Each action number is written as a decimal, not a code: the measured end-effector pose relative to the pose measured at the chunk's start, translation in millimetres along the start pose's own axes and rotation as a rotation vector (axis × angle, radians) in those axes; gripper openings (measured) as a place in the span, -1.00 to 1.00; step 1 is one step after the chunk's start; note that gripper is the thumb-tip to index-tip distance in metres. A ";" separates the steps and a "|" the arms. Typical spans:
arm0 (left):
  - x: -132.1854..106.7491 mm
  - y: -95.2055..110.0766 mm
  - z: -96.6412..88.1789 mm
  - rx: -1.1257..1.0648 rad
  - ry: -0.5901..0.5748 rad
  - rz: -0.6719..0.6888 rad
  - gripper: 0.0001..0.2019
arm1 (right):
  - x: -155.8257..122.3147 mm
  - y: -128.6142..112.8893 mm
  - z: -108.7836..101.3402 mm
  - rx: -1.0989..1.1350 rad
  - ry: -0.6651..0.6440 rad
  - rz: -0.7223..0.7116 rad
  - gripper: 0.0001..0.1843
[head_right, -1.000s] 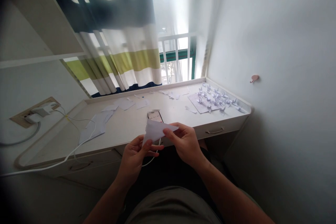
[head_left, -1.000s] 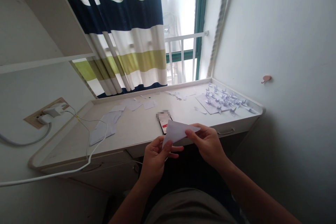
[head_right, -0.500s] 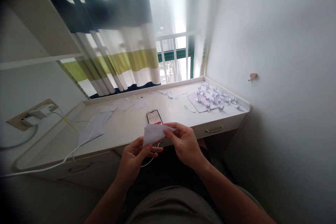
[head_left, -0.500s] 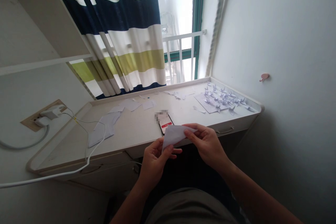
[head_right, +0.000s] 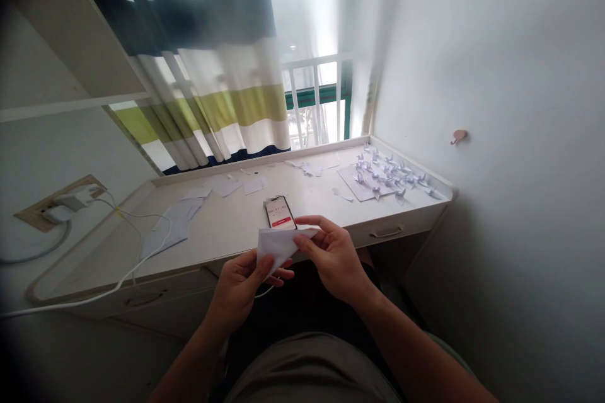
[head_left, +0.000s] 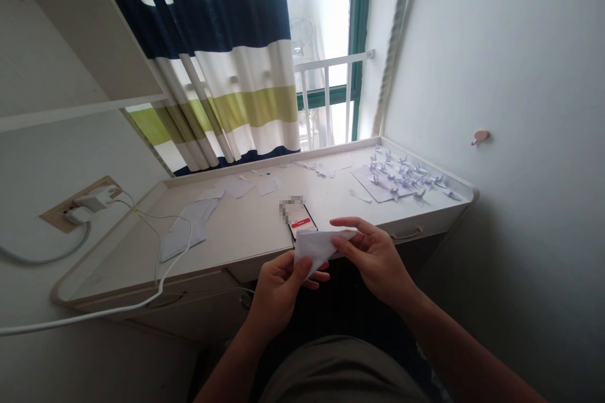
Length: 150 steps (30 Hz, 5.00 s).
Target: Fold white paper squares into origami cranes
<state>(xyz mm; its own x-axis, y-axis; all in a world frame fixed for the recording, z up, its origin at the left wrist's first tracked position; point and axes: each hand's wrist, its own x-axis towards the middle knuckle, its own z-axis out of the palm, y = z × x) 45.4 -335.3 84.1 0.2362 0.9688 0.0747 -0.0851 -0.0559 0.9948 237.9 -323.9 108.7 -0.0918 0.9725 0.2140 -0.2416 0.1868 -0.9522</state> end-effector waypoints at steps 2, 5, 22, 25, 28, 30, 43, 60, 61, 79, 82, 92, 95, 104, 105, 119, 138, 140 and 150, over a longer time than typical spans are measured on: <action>0.1 0.1 0.2 -0.003 0.006 0.001 -0.62 | 0.7 0.9 -0.7 0.008 -0.006 0.017 -0.57; -0.6 1.3 0.9 -0.005 0.012 -0.006 -0.61 | 0.6 0.8 -0.5 0.012 0.002 0.037 -0.59; -2.2 -0.2 2.7 0.021 0.097 0.022 -0.63 | -1.7 4.8 -1.1 0.091 0.039 0.055 -0.49; -2.4 -2.1 4.2 0.059 0.154 0.070 -0.67 | 0.6 5.6 -2.2 -0.002 0.093 0.032 -0.61; -2.7 -1.6 4.8 0.054 0.167 0.072 -0.69 | 0.9 5.2 -2.8 -0.076 0.102 -0.014 -0.62; -2.6 -0.3 4.4 0.036 0.160 0.060 -0.67 | 0.3 4.4 -2.8 -0.084 0.094 -0.029 -0.64; -2.2 -1.6 2.8 0.009 0.132 0.018 -0.61 | 1.4 4.3 -3.3 -0.016 0.007 -0.072 -0.76; 4.7 -2.3 -10.4 -0.146 0.028 -0.081 -0.44 | 14.8 11.9 -9.9 -0.166 -0.065 -0.182 -0.92; 5.7 -2.8 -11.0 -0.143 0.042 -0.079 -0.44 | 13.4 9.0 -11.2 -0.168 -0.099 -0.192 -0.94; 16.2 -6.5 -7.7 -0.247 0.233 -0.002 -0.51 | 12.3 9.9 -14.6 -0.503 -0.080 -0.208 -0.78; 18.0 -10.5 -12.4 -0.226 0.265 0.013 -0.52 | 9.6 8.2 -17.1 -0.477 -0.081 -0.212 -0.78; 15.5 -7.8 -20.4 -0.230 0.266 -0.033 -0.52 | 9.7 10.2 -20.6 -0.687 -0.371 -0.416 -0.68; 12.9 -6.6 -23.7 -0.282 0.205 -0.079 -0.54 | 10.1 14.4 -19.5 -0.709 -0.357 -0.422 -0.72; 15.2 -3.7 -21.2 -0.413 0.041 -0.150 -0.52 | 1.7 10.2 -23.8 -0.918 -0.427 -0.474 -0.83; 15.5 -4.5 -20.1 -0.409 0.036 -0.143 -0.51 | 0.5 9.2 -24.4 -0.952 -0.417 -0.492 -0.83; 16.4 -12.3 -14.5 -0.308 0.008 -0.055 -0.58 | -0.4 6.2 -19.3 -0.783 -0.219 -0.466 -0.89; 8.6 -14.5 -7.9 -0.328 -0.104 -0.152 -0.52 | 10.9 21.9 -15.4 -0.412 -0.007 -0.142 -0.68; 9.4 -15.0 -8.2 -0.320 -0.072 -0.151 -0.54 | 11.4 22.9 -16.9 -0.406 0.018 -0.158 -0.69; 16.3 -15.3 -6.0 -0.291 0.072 -0.141 -0.47 | 0.6 11.3 -13.0 -0.522 -0.204 -0.275 -0.82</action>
<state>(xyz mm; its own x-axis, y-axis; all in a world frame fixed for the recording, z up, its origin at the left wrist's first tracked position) 44.8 -317.3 69.7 0.1978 0.9771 -0.0781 -0.3319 0.1417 0.9326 247.7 -319.4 95.3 -0.2882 0.8428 0.4546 0.2170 0.5198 -0.8263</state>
